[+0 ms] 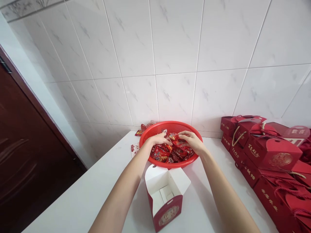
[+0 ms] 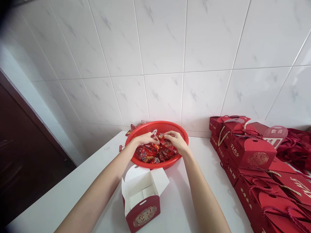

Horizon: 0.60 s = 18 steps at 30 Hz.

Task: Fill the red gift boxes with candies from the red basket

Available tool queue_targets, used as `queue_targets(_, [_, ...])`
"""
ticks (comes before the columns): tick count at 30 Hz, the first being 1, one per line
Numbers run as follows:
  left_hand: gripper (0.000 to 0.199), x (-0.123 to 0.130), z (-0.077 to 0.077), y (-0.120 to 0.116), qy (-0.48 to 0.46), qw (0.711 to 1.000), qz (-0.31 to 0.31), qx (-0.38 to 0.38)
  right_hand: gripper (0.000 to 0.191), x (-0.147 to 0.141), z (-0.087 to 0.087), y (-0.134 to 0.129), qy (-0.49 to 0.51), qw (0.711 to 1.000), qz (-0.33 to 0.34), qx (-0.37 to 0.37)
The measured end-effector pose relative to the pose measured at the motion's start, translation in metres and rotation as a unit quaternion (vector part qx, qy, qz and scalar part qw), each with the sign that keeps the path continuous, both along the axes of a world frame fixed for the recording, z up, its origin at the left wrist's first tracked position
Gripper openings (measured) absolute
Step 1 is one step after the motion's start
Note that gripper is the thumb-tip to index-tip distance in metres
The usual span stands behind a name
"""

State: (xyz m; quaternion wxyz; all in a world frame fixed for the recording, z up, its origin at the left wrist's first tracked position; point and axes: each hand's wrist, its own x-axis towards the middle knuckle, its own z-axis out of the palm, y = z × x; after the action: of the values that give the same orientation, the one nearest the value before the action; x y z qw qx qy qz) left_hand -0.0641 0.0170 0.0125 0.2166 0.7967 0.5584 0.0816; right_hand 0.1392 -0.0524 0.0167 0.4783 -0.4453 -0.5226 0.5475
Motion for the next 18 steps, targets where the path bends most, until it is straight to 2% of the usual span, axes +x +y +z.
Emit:
queue_targets(4, [0.060, 0.002, 0.003, -0.003, -0.051, 0.998, 0.023, -0.008, 0.013, 0.001, -0.002, 0.002, 0.026, 1.000, -0.013, 0.009])
queue_targets(8, [0.052, 0.006, 0.011, -0.010, -0.146, 0.987, 0.063, -0.034, 0.023, 0.003, -0.006, 0.005, 0.028, 0.999, -0.033, 0.024])
queue_targets(11, [0.043, 0.008, 0.014, -0.014, -0.138, 0.987, 0.086, -0.008, 0.030, 0.004, -0.008, 0.007, 0.034, 0.998, -0.044, 0.041])
queue_targets(16, [0.016, 0.009, 0.009, -0.012, -0.091, 0.993, 0.028, 0.072, 0.042, 0.004, -0.013, 0.012, 0.055, 0.994, -0.060, 0.069])
queue_targets(18, [0.014, 0.011, 0.009, -0.012, -0.086, 0.992, 0.015, 0.086, 0.042, 0.004, -0.013, 0.012, 0.057, 0.994, -0.068, 0.068])
